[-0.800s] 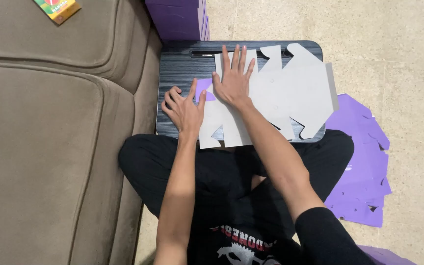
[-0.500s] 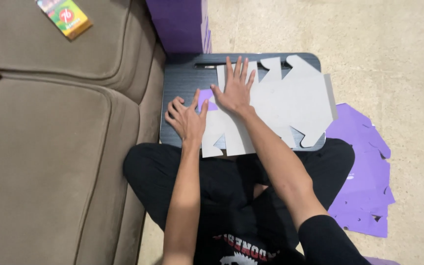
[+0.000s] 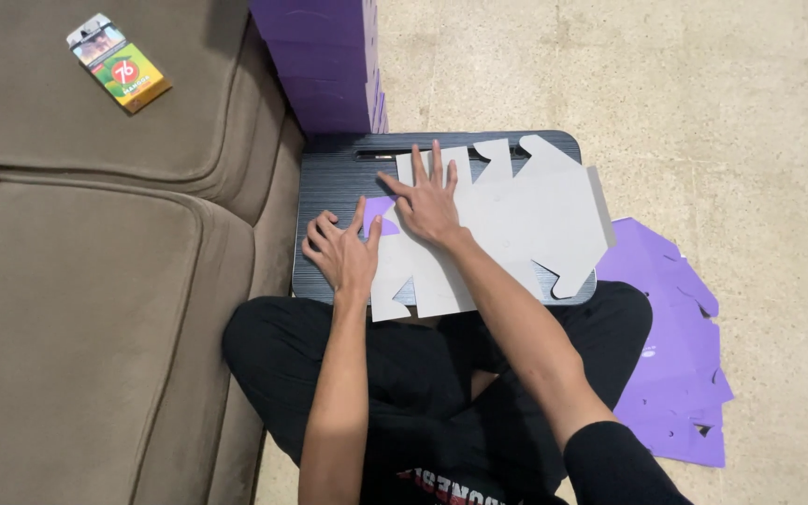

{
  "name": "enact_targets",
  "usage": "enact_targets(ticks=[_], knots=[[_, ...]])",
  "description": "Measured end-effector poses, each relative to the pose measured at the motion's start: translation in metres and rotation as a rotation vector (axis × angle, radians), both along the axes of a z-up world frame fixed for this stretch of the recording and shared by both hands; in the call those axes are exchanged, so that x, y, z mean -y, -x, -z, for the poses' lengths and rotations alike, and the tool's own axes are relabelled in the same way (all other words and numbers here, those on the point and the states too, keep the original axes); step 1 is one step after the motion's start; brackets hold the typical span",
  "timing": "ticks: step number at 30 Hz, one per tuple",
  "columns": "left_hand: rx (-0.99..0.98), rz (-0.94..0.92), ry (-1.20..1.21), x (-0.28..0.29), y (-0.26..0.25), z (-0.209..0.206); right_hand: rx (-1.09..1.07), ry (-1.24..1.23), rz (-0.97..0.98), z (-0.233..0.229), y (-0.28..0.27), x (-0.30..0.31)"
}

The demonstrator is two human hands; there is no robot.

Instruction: Assembling cardboard boxes by folding pre-cut templates on a portable desk

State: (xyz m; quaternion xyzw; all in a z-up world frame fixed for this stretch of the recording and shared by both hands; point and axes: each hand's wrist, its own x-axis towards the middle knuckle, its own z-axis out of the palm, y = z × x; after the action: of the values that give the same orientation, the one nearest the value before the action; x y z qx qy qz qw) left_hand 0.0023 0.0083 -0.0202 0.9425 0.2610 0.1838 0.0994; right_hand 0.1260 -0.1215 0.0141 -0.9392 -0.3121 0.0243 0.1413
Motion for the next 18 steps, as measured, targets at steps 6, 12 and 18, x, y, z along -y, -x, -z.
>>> enact_targets(ticks=[6, 12, 18], knots=[[0.013, -0.004, -0.096, -0.003, -0.002, 0.01, 0.362, -0.191, -0.101, 0.018, 0.006, 0.003], [-0.06, 0.0, -0.042, 0.0, -0.01, -0.008, 0.466, -0.009, -0.077, 0.009, 0.005, 0.019], [-0.556, 0.283, 0.013, -0.007, -0.028, -0.091, 0.152, 0.157, -0.036, -0.012, 0.013, 0.135]])
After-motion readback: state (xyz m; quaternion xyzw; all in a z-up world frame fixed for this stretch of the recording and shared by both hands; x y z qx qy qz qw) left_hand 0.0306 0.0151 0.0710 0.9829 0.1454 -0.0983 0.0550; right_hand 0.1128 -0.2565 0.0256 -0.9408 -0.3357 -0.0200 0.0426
